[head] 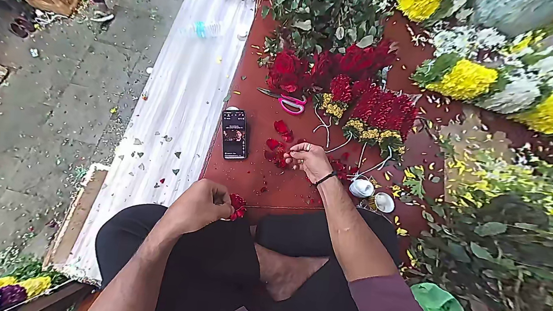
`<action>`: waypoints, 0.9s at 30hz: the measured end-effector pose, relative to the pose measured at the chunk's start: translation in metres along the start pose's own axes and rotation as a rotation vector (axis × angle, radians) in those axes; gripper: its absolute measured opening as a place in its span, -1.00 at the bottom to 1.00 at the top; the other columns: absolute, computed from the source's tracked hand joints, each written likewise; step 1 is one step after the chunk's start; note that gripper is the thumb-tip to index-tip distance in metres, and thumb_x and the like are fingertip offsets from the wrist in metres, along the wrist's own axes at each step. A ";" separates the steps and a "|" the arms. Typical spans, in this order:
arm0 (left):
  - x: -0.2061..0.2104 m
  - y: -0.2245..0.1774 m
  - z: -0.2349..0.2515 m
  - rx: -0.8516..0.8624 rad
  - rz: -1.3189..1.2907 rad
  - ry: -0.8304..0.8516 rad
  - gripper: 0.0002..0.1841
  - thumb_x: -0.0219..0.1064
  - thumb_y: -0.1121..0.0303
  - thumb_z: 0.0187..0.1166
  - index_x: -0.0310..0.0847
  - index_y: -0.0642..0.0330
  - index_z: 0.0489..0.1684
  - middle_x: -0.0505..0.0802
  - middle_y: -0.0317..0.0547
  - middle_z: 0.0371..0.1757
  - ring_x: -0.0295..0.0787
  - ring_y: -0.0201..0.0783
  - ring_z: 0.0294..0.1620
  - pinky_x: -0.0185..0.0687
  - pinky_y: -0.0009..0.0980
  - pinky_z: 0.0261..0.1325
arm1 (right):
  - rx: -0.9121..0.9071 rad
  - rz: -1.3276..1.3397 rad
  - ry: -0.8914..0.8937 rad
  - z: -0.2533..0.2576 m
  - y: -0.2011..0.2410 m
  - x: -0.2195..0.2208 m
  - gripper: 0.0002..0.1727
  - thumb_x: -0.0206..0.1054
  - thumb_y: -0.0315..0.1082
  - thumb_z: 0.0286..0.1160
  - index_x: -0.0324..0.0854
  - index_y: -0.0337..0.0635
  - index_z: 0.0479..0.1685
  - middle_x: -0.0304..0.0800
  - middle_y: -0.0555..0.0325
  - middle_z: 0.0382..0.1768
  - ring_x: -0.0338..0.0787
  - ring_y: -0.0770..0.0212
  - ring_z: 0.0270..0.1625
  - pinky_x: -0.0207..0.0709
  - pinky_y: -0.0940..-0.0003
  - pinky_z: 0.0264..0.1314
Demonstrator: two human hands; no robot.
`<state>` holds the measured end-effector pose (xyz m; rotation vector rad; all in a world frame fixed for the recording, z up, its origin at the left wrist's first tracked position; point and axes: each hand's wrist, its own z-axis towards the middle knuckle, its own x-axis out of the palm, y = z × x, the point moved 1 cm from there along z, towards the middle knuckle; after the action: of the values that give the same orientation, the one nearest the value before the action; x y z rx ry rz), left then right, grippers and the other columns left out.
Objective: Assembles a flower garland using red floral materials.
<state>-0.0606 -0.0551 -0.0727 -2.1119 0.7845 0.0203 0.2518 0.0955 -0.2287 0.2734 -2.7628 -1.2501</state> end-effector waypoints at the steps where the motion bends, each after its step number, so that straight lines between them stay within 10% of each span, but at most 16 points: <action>1: 0.000 0.000 0.000 -0.003 0.004 0.000 -0.85 0.52 0.16 0.38 0.79 -0.02 -0.48 0.73 -0.39 -0.61 0.60 -0.43 -0.59 0.56 -0.32 -0.45 | 0.003 -0.002 -0.010 0.000 0.000 -0.001 -0.80 0.32 -0.51 0.57 0.67 -0.35 0.10 0.92 -0.12 -0.12 0.87 0.15 -0.35 0.70 0.32 -0.39; 27: 0.000 0.000 -0.001 0.034 0.027 -0.005 -0.83 0.50 0.14 0.38 0.77 -0.04 -0.52 0.70 -0.39 -0.63 0.56 -0.42 -0.61 0.51 -0.29 -0.49 | -0.236 -0.079 0.030 -0.044 0.017 0.007 -0.83 0.31 -0.55 0.55 0.80 -0.35 -0.04 0.93 -0.09 -0.17 0.88 0.17 -0.35 0.76 0.31 -0.37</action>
<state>-0.0615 -0.0560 -0.0721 -2.0684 0.8049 0.0272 0.2498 0.0732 -0.1866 0.3800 -2.5693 -1.5603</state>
